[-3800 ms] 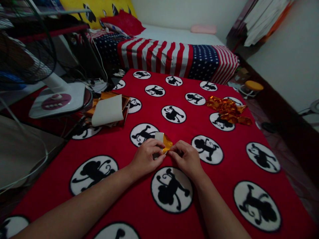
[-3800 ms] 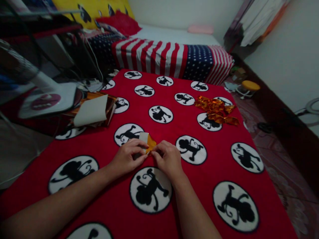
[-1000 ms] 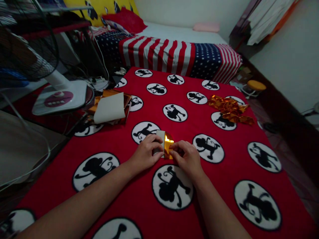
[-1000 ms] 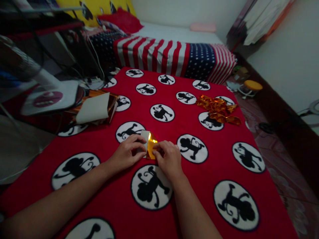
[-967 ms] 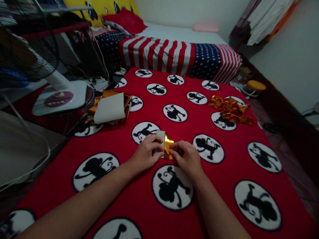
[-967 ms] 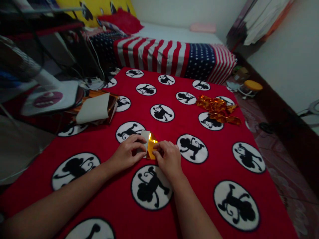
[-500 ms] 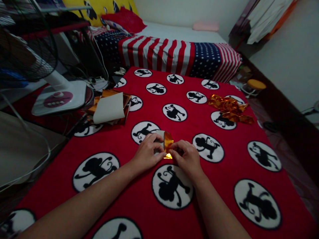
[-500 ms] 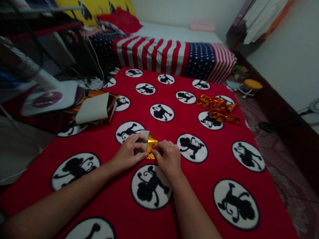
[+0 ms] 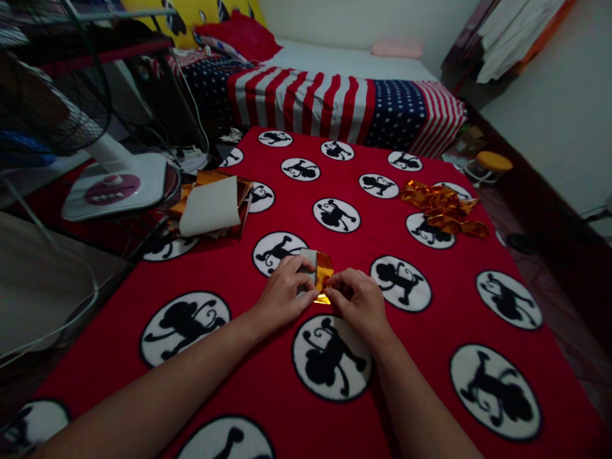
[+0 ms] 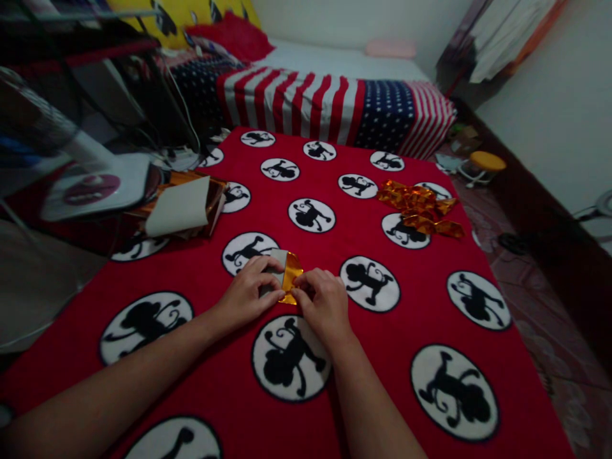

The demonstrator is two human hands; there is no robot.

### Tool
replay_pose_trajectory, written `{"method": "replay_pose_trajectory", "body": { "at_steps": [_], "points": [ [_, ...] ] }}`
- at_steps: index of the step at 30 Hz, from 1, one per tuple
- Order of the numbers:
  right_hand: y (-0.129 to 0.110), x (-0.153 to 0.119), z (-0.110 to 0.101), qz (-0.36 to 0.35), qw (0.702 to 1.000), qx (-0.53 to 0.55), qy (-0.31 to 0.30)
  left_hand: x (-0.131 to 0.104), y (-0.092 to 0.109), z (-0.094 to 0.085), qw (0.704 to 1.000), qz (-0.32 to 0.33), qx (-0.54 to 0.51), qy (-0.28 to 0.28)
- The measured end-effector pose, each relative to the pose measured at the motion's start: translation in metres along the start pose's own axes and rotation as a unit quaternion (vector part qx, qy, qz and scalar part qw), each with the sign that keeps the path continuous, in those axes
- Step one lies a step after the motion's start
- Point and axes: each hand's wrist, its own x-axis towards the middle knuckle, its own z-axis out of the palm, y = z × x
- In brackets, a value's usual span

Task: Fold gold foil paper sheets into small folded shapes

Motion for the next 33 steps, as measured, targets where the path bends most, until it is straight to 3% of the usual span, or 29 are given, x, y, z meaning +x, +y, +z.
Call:
{"method": "replay_pose_trajectory", "body": {
  "at_steps": [10,19,33],
  "points": [
    [0.001,-0.001,-0.001,-0.02,1.0,-0.006,0.0,0.0,0.003,-0.003,1.0,-0.018,-0.003,0.004],
    [0.012,0.0,-0.014,-0.042,0.992,0.099,-0.066,0.0,-0.001,-0.001,1.0,-0.001,0.004,0.004],
    [0.015,0.006,-0.008,-0.09,0.994,0.048,-0.041,-0.001,-0.005,-0.001,1.0,0.014,0.015,-0.017]
  ]
}}
